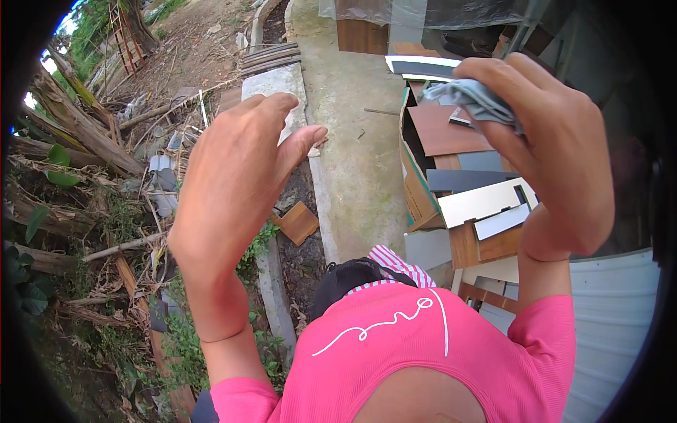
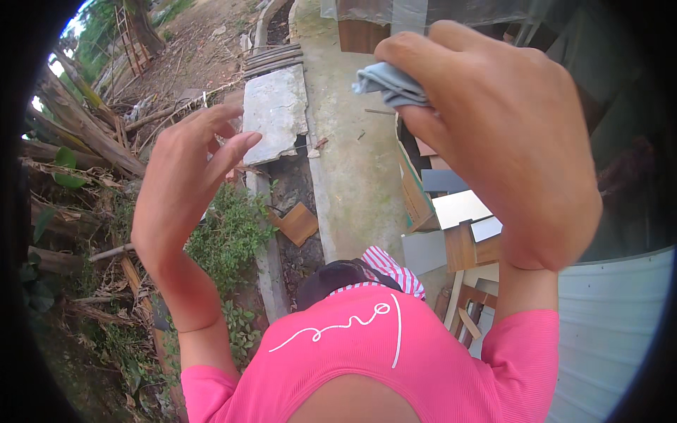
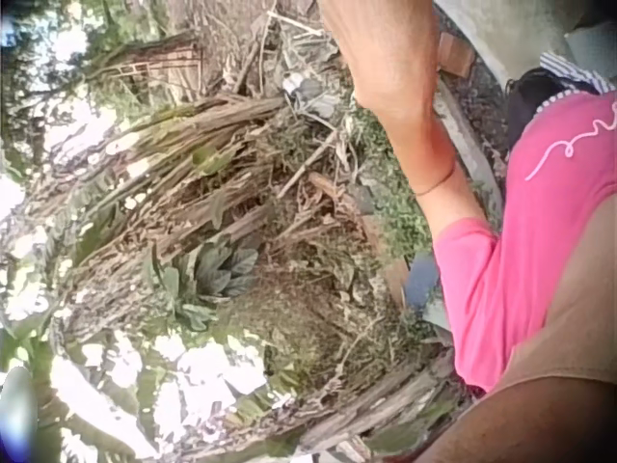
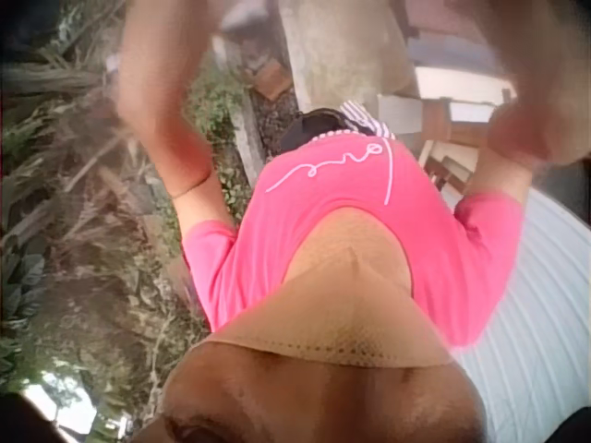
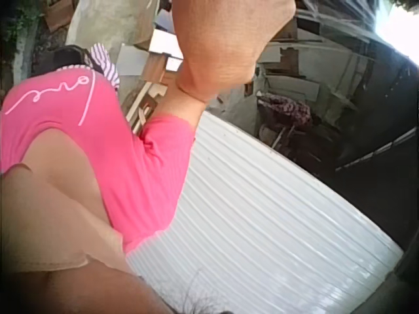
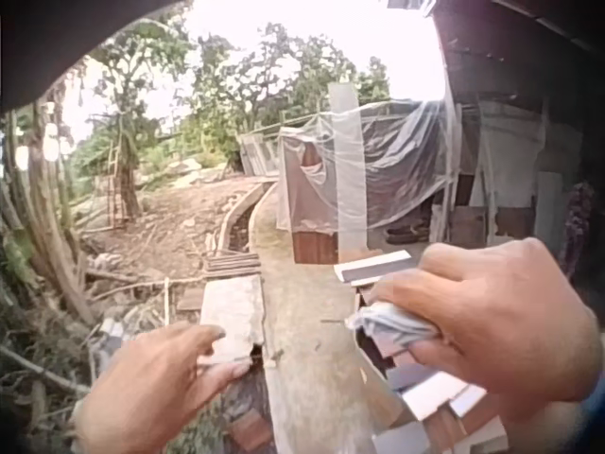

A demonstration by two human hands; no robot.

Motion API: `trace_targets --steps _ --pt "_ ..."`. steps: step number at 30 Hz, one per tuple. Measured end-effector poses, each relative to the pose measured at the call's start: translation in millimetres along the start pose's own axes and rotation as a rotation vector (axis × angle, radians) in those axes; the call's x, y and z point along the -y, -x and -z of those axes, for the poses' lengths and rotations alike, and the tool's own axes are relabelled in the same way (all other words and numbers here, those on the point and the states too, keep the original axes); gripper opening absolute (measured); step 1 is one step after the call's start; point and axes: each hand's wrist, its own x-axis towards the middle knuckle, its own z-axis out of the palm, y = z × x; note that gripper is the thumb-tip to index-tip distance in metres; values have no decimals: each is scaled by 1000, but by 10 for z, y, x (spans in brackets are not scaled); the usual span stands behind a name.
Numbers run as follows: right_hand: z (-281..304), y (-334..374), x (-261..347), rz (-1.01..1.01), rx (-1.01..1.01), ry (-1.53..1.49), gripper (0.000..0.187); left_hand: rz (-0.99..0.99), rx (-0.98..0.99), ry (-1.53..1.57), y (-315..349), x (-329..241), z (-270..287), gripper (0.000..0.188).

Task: Measuring a piece of wood with a square, cutting it with a hand saw, and cleaning a white furniture panel with a cloth.

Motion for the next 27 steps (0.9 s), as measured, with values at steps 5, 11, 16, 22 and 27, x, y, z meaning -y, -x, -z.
trace_targets --steps 5,11,16,22,27 --pt "122 -522 -326 281 -156 153 53 -148 -230 -85 -412 160 506 39" --pt "-790 -1304 -1106 241 -175 8 54 -160 -161 -129 -1579 455 260 55" --pt "-1389 -2163 -1662 149 -193 -25 55 -343 -80 -117 -2953 752 -50 62" --pt "-1805 -3045 -2207 -164 -81 132 56 -519 -31 196 -4376 914 -799 82" --pt "-1901 -3211 -2712 -417 -54 312 57 -794 -4 404 -5402 921 -1284 83"
